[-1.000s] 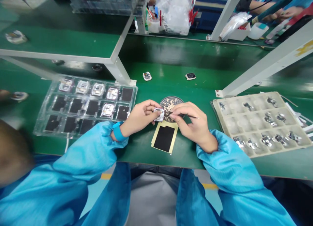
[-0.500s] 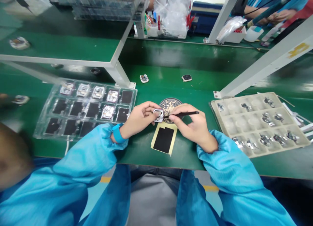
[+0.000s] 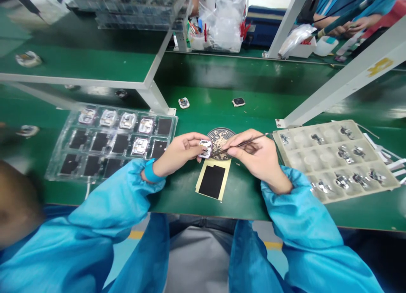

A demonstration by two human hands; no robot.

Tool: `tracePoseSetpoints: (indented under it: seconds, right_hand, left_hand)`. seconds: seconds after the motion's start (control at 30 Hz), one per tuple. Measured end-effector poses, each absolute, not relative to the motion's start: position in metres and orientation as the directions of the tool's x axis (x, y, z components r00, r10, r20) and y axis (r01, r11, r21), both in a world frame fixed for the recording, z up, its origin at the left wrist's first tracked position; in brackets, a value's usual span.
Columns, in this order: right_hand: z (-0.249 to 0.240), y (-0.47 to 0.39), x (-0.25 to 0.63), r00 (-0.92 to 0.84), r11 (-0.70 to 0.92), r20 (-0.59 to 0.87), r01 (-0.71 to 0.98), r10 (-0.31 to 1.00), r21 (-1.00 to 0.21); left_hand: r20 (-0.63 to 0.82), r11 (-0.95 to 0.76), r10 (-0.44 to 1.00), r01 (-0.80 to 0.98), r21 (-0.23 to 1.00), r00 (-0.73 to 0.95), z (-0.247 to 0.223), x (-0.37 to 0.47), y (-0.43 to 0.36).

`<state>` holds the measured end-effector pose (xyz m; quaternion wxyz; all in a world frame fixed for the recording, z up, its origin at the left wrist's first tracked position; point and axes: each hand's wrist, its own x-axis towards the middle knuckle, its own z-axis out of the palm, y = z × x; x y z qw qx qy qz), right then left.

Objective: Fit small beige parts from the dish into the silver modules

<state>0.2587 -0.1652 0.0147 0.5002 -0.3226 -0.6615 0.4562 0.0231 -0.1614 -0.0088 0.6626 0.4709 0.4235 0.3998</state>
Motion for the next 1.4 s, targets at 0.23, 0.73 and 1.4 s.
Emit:
tracePoseSetpoints:
  seconds: [0.23,0.73,1.4]
  right_hand:
    - [-0.003,-0.17,0.239,-0.14,0.611,0.598,0.077,0.789,-0.788]
    - [-0.015,-0.175,0.225,0.039,0.286,0.283,-0.136,0.958,-0.949]
    - [0.019,-0.113,0.483,0.333,-0.31,0.073,0.924,0.94,-0.224]
  left_hand:
    - [-0.203,0.311,0.883,-0.205,0.928,0.423,-0.005,0.024,-0.164]
    - [-0.155,0.291,0.879,-0.251,0.923,0.45,-0.008,0.025,-0.167]
    - [-0.158,0.128,0.89,0.098,0.987,0.427,-0.011,0.02,-0.161]
